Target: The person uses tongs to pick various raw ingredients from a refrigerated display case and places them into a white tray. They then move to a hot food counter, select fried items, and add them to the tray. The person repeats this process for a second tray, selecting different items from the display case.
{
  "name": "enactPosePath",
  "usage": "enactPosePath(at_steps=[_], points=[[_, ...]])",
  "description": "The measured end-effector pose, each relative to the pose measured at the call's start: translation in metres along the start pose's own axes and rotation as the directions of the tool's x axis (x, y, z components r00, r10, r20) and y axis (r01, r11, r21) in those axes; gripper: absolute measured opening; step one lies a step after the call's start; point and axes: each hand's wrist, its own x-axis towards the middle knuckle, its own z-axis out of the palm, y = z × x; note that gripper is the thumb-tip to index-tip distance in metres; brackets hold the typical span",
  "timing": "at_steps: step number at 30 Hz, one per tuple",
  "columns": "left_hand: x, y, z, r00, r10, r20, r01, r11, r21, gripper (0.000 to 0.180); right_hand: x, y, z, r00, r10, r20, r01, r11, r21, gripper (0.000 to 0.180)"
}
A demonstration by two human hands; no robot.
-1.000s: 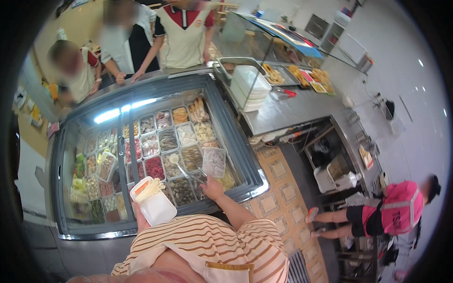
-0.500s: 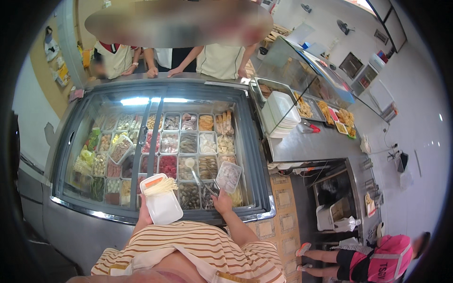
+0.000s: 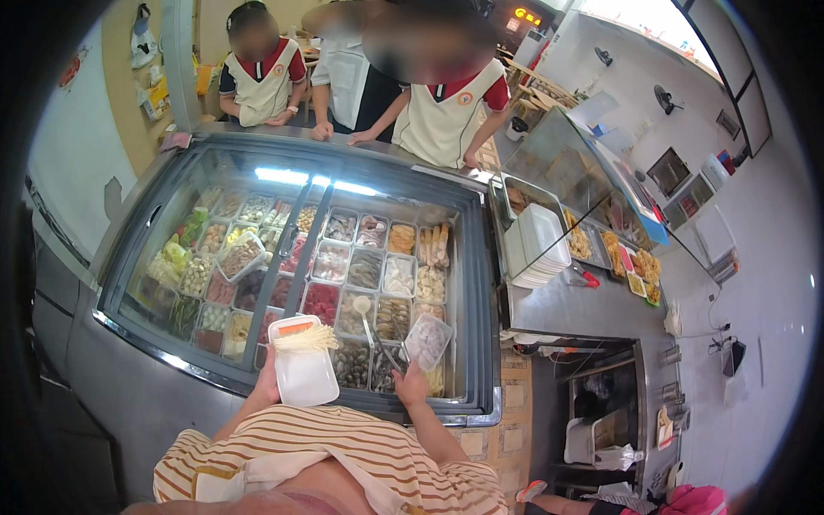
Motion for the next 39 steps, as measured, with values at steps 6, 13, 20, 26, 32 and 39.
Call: enactPosePath(at_steps=[6,13,20,26,32,39], points=[[0.004,0.0,-0.008,0.999,-0.027,0.025,0.029,0.998,-0.064,0.073,0.002,-0.002,-0.002,0.998,0.031,0.06,-0.031,0.999,-0.006,0.062],[0.003,0.001,-0.008,1.0,-0.023,0.006,0.023,0.999,-0.024,0.071,0.001,-0.003,-0.004,0.997,0.04,0.062,-0.04,0.999,0.012,0.058],[0.001,0.001,-0.01,1.0,0.016,-0.008,-0.015,1.0,0.025,0.071,0.0,-0.005,-0.003,0.998,0.019,0.058,-0.018,1.0,-0.007,0.058],[0.0,0.0,-0.005,1.0,0.01,-0.024,-0.009,0.999,0.03,0.072,-0.001,0.005,0.005,0.999,-0.033,-0.01,0.033,0.999,-0.019,0.057],[-0.001,0.001,-0.003,0.999,0.024,-0.037,-0.023,0.999,0.042,0.072,0.0,0.006,0.005,1.0,-0.005,0.02,0.005,1.0,-0.022,0.057],[0.001,0.0,-0.011,0.999,0.038,-0.032,-0.037,0.998,0.044,0.072,0.0,0.002,0.002,0.999,0.013,0.034,-0.012,1.0,-0.022,0.056]])
